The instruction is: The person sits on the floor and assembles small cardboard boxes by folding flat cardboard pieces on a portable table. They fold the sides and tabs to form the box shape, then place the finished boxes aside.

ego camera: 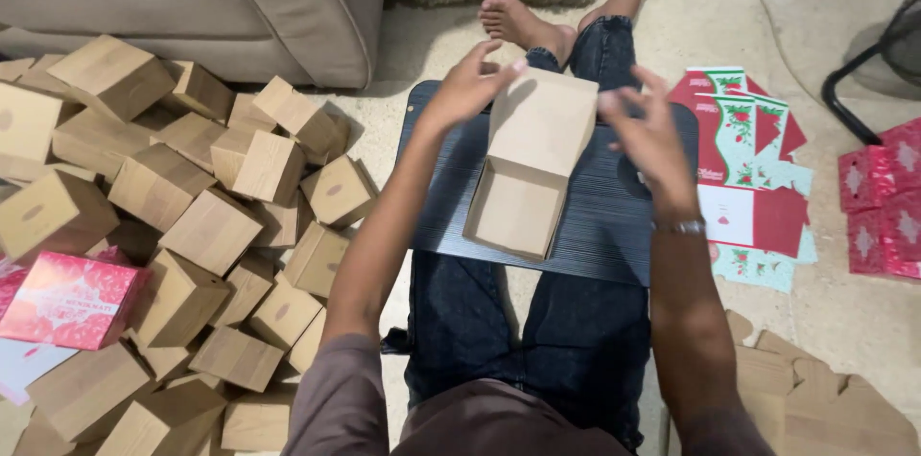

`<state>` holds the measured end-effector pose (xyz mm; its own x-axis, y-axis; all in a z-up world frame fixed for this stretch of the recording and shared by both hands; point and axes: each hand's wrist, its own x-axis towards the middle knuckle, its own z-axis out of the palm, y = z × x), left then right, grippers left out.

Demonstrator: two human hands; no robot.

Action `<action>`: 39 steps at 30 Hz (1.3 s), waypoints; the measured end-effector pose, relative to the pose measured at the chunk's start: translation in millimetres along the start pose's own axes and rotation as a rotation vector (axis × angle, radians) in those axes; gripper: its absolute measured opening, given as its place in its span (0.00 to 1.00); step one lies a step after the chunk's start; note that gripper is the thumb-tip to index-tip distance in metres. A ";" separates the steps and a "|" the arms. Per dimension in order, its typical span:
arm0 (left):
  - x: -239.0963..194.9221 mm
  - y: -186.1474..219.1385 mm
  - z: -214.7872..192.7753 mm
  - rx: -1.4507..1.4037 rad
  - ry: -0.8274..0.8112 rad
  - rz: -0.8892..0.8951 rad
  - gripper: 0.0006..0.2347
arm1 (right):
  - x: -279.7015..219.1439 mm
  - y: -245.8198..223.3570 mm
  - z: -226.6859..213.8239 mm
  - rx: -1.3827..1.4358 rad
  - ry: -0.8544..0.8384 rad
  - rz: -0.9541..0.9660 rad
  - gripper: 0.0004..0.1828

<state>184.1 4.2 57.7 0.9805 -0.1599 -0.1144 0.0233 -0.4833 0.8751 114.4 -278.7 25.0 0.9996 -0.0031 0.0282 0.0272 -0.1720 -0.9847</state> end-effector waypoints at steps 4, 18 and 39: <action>43.9 -31.9 23.2 0.124 -0.164 0.062 0.23 | 29.9 -1.1 14.1 0.002 -0.184 0.103 0.39; -59.4 16.9 2.9 0.018 0.230 0.455 0.10 | 13.6 -36.2 21.0 -0.196 -0.067 -0.377 0.17; -173.5 -14.5 27.2 -0.368 0.044 0.274 0.27 | -74.3 -29.1 10.3 0.138 -0.192 -0.106 0.30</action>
<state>8.3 15.6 52.1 0.9674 -0.1985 0.1573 -0.1777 -0.0896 0.9800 39.4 -263.3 49.8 0.9739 0.1971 0.1124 0.1196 -0.0250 -0.9925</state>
